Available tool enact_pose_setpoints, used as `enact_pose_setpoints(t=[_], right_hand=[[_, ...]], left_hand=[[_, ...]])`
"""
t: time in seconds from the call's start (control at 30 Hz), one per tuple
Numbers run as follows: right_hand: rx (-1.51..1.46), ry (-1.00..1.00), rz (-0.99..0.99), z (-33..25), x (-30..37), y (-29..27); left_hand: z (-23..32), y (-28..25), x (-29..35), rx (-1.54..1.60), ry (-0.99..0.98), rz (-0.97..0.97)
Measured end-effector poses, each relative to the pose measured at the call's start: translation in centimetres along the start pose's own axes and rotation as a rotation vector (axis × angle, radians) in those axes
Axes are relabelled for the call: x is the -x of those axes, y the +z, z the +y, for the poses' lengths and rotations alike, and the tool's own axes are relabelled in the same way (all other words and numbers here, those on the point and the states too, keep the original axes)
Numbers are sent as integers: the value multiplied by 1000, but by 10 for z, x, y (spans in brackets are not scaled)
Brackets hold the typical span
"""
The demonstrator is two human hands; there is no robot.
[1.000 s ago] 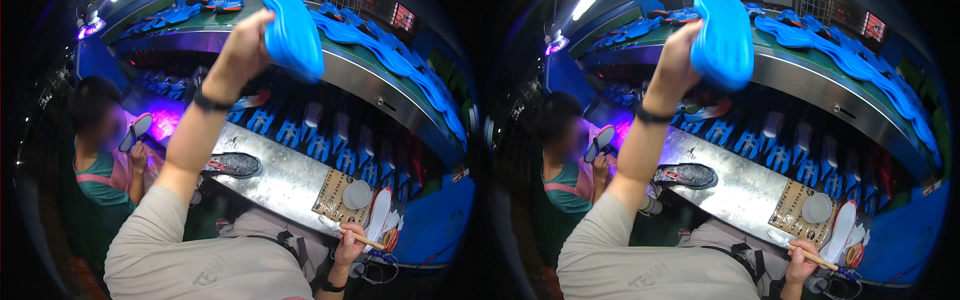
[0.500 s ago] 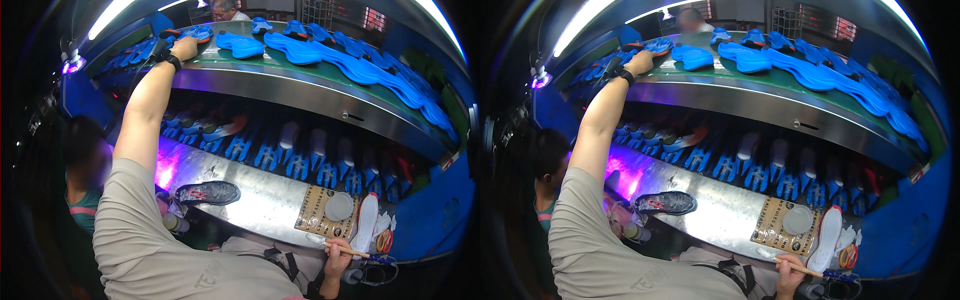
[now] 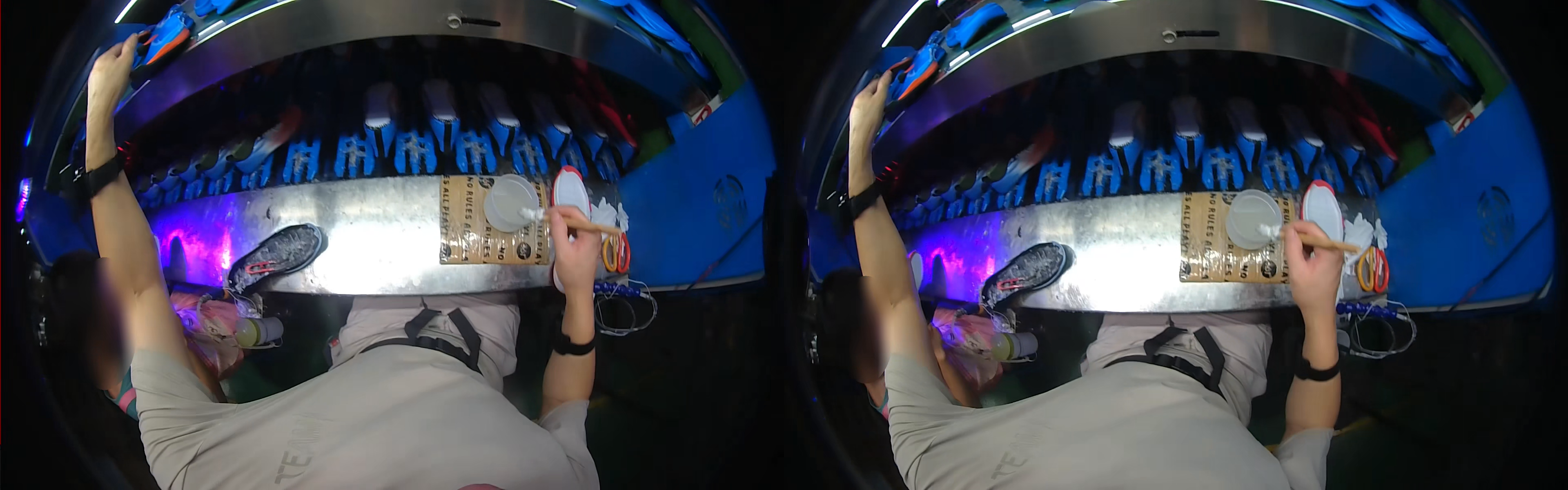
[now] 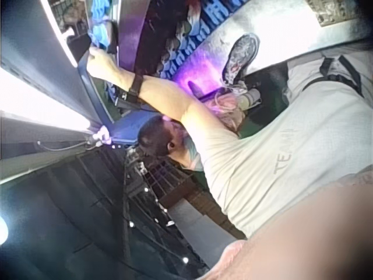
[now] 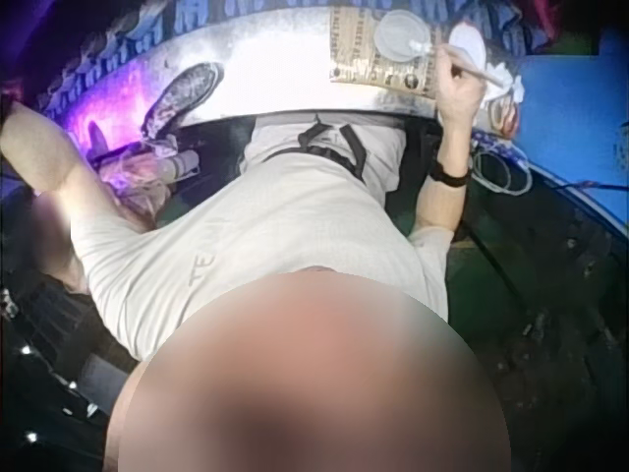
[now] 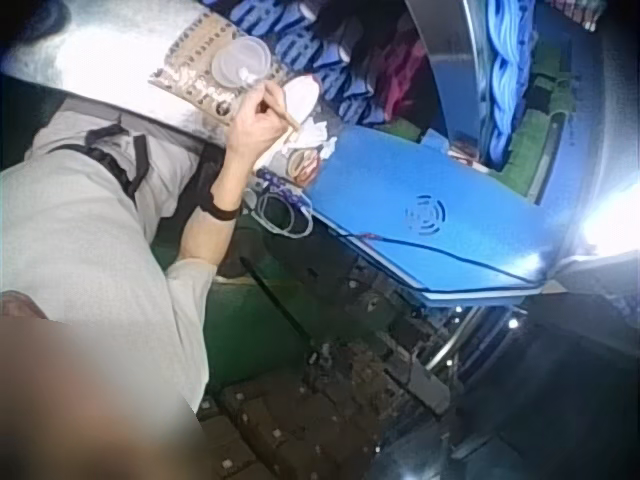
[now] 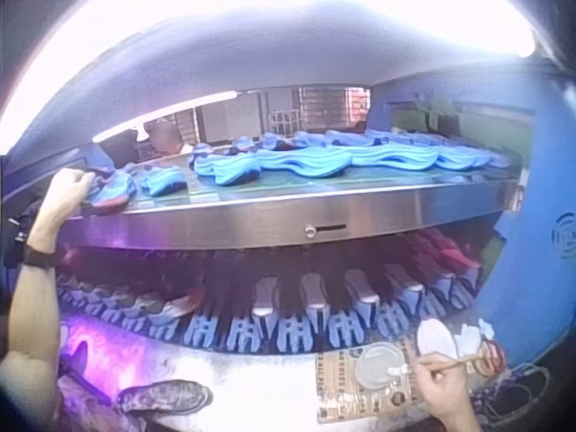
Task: Apply adhesive to blue shoe soles using a brush in a manufacturing line.
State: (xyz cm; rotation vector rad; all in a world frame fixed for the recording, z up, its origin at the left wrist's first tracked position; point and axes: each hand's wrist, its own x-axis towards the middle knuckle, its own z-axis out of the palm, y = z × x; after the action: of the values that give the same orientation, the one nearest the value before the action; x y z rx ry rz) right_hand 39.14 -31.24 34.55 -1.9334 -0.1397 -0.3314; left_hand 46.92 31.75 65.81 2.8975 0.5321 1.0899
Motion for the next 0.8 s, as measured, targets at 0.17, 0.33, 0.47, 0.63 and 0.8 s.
enact_pose_setpoints(t=[0.17, 0.33, 0.47, 0.63, 0.8], right_hand=[[175, 20, -41, 12, -19, 12], [239, 101, -123, 17, -25, 17], [200, 79, -38, 8, -17, 10], [28, -93, 84, 8, -4, 15], [140, 51, -2, 15, 1, 25]], left_hand=[[15, 21, 48, 304, -264, -243], [56, 46, 135, 1308, -226, -117], [90, 68, 255, 1451, -297, -387], [126, 98, 384, 1808, -898, -816], [130, 114, 449, 2595, -1206, -1035]])
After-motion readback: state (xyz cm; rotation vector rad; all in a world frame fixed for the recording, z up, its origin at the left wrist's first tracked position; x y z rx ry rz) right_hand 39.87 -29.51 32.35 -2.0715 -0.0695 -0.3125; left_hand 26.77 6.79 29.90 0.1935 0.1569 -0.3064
